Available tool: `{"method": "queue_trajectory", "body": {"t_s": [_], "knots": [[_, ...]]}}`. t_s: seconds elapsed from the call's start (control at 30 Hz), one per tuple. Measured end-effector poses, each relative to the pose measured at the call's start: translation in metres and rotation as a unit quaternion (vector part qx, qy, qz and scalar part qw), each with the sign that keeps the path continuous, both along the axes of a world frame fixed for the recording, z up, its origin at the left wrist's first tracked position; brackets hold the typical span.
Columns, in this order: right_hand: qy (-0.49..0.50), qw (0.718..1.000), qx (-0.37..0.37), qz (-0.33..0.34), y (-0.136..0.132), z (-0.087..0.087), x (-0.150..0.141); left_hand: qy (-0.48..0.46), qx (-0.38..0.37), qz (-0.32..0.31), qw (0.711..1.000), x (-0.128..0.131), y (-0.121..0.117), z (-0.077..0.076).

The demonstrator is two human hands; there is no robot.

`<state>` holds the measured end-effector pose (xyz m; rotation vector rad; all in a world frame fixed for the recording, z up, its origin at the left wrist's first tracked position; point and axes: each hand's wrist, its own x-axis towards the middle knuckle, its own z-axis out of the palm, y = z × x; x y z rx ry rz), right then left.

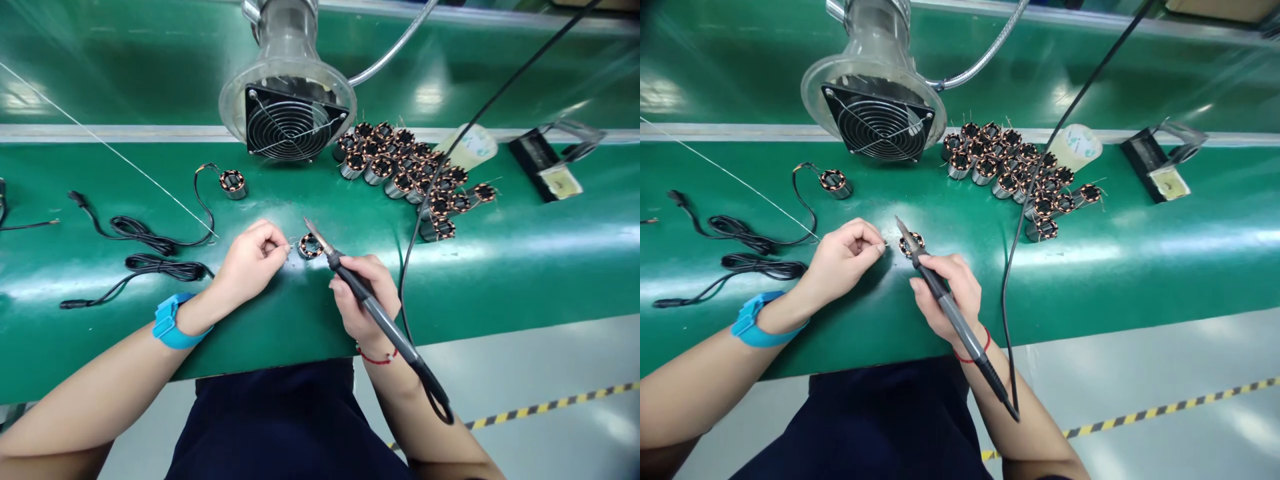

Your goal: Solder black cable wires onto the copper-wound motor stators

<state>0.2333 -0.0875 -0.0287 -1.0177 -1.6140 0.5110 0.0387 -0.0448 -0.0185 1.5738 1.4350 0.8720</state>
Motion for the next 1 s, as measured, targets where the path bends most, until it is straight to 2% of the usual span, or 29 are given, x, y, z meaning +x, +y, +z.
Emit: {"method": "queue_trajectory", "body": {"t_s": [0.17, 0.7, 0.9, 1.0], "knots": [[0.001, 1.0, 0.032, 0.0, -0.0032, -0.0014, 0.0, 0.008, 0.01, 0.008, 1.0, 0.0008, -0.0006, 0.0011], [-0.006, 1.0, 0.007, 0.011, -0.0026, 0.0014, -0.0018, -0.006, 0.007, 0.016, 1.0, 0.0006, -0.0002, -0.0029], [0.008, 0.999, 0.026, -0.017, -0.0033, -0.0016, -0.0009, -0.001, 0.006, 0.016, 1.0, 0.0012, 0.0002, -0.0017], [0.004, 1.0, 0.028, -0.001, -0.0029, -0.0007, -0.0008, -0.001, 0.005, 0.016, 1.0, 0.0009, 0.0, -0.0015]]}}
